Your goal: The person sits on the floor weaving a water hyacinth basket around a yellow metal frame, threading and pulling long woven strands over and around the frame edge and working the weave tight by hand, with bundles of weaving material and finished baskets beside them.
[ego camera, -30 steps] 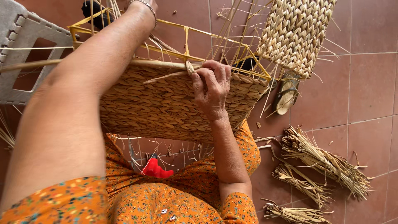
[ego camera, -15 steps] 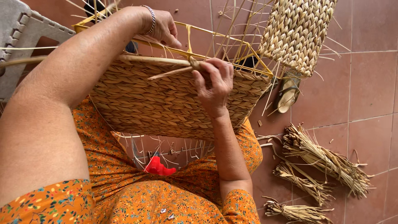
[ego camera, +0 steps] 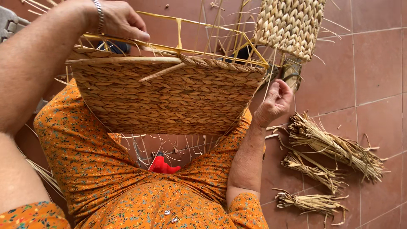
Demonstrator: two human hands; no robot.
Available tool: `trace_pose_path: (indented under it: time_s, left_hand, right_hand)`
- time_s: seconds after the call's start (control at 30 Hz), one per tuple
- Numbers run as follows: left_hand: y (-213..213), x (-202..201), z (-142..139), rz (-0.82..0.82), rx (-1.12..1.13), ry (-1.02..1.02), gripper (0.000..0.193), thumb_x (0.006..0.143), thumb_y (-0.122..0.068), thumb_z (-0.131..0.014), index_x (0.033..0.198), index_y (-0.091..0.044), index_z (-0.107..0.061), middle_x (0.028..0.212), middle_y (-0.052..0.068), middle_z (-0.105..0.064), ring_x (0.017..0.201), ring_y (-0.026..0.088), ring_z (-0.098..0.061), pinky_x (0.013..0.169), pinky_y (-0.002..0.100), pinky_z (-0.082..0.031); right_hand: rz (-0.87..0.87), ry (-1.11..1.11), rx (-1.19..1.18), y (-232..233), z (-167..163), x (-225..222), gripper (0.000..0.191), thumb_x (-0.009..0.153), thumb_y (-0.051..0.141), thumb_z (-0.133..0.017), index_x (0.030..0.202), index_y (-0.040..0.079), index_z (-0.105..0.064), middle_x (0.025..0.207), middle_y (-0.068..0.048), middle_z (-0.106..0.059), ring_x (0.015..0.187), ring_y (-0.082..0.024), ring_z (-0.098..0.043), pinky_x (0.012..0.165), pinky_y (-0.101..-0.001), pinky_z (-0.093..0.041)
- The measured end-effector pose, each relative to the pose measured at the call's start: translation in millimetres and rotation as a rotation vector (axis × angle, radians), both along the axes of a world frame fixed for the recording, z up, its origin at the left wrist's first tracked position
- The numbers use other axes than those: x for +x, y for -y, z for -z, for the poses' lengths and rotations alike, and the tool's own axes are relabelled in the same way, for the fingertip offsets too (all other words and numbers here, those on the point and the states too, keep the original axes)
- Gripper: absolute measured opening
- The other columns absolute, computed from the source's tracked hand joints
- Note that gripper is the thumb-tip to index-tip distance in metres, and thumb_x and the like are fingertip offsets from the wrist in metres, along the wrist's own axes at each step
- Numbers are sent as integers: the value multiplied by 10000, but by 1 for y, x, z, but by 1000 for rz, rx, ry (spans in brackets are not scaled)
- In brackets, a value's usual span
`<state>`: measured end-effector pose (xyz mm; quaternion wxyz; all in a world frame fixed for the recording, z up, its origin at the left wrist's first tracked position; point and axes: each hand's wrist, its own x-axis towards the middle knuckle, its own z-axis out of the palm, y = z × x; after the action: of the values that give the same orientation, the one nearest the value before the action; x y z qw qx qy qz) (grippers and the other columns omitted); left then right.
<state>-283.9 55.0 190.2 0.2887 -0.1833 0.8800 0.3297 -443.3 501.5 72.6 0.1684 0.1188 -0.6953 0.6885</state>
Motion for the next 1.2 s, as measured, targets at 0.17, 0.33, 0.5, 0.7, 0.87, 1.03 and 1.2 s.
trace_pose_path:
  time_s: [0.17, 0.33, 0.5, 0.7, 0.87, 1.03, 1.2]
  left_hand:
    - [-9, 14, -5, -19, -20, 98, 363, 775, -378, -832, 1057, -152, -801, 882, 56, -796, 818, 194, -710, 763, 398, -569]
    - [-27, 16, 8, 110, -167, 97, 316, 815, -341, -795, 996, -87, -749, 927, 143, -768, 874, 286, -731, 800, 466, -585]
    - [-39, 16, 6, 171, -379, -83, 280, 902, -362, -682, 1030, -133, -780, 969, 158, -778, 891, 333, -719, 886, 483, -564]
    - [-67, 6, -28, 448, -738, -42, 218, 1018, -193, -584, 1010, -110, -785, 921, 149, -743, 835, 273, -749, 763, 414, -620]
    - [-119, -30, -47, 609, -834, -301, 176, 1032, -178, -615, 968, -38, -702, 782, 141, -709, 715, 219, -722, 644, 345, -622]
    - [-206, -38, -56, 794, -755, -651, 140, 939, -141, -709, 960, -25, -632, 808, 129, -667, 671, 207, -675, 506, 374, -624]
    - [-264, 16, -55, 1096, -882, 24, 217, 932, -187, -704, 1033, -9, -774, 931, 197, -753, 712, 256, -680, 464, 380, -511]
  right_hand:
    - [-216, 186, -72, 1, 33, 2, 185, 1028, 85, -688, 1184, -13, -674, 966, -57, -712, 726, -85, -545, 642, -206, -448]
    - [-333, 222, -66, 0, 45, 7, 238, 1073, 141, -636, 1245, -21, -610, 1069, -59, -720, 938, -92, -665, 857, -227, -558]
    - [-394, 208, -133, 0, 54, 2, 261, 1067, 158, -643, 1250, -22, -592, 1066, -66, -720, 926, -91, -671, 850, -233, -567]
    - [-338, 194, -118, 10, 63, -1, 228, 1075, 155, -647, 1212, -25, -626, 1049, -45, -716, 915, -71, -646, 846, -219, -549]
    - [-311, 204, -107, 12, 64, -1, 202, 1069, 161, -663, 1162, -17, -640, 1023, -36, -714, 894, -65, -644, 825, -216, -555]
    - [-294, 192, -130, 13, 66, -5, 192, 1050, 141, -678, 1158, -15, -649, 1005, -33, -721, 879, -65, -646, 816, -216, -554]
    - [-277, 154, -80, 12, 64, -6, 205, 1030, 148, -704, 1148, -10, -651, 976, -31, -740, 845, -69, -671, 780, -220, -573]
